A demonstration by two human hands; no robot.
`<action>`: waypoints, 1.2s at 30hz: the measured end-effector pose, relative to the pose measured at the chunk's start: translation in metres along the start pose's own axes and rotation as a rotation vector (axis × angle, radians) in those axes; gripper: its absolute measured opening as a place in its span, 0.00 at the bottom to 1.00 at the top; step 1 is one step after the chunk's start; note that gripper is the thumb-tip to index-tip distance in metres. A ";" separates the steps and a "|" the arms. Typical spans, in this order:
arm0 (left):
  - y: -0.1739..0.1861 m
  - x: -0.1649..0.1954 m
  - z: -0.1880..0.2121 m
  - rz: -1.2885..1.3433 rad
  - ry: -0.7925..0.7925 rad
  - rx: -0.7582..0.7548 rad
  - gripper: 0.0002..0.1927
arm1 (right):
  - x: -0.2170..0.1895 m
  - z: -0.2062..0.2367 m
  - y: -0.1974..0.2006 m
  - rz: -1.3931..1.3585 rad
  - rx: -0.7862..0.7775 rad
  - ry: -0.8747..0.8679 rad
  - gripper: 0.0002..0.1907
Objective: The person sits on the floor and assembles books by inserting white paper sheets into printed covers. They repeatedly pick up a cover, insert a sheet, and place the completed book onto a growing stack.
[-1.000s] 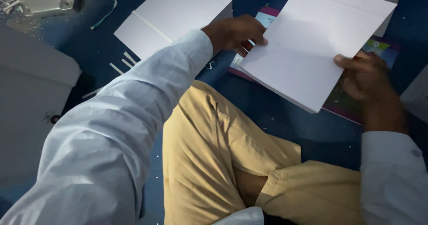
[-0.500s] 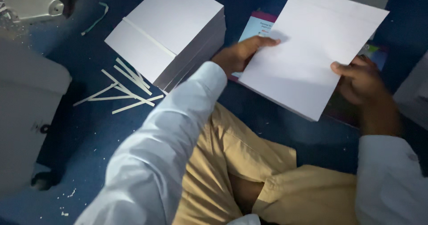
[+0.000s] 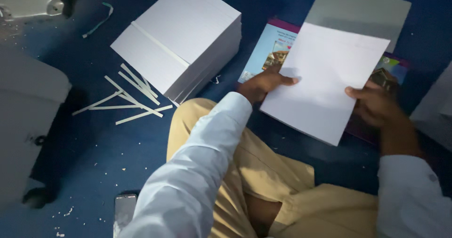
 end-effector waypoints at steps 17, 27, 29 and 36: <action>0.002 0.026 0.007 -0.262 -0.312 -0.021 0.51 | 0.006 -0.004 -0.004 0.003 0.057 0.051 0.31; 0.013 0.042 -0.003 -0.412 -0.226 -0.015 0.55 | -0.018 0.009 -0.010 0.047 0.098 0.128 0.30; 0.014 0.054 -0.001 -0.299 -0.166 -0.094 0.57 | -0.041 0.018 -0.022 -0.022 -0.052 0.255 0.29; 0.026 0.091 0.016 -0.284 -0.128 -0.066 0.55 | -0.072 0.043 -0.045 -0.061 -0.324 0.427 0.26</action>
Point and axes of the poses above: each hand's wrist, its own z-axis away from the middle knuckle, its own y-axis out of the back of the hand, x = y × z, the point moved 10 cm from there along -z, towards the middle knuckle, and after that the axes turned 12 degrees about x, right-handed, at the moved point
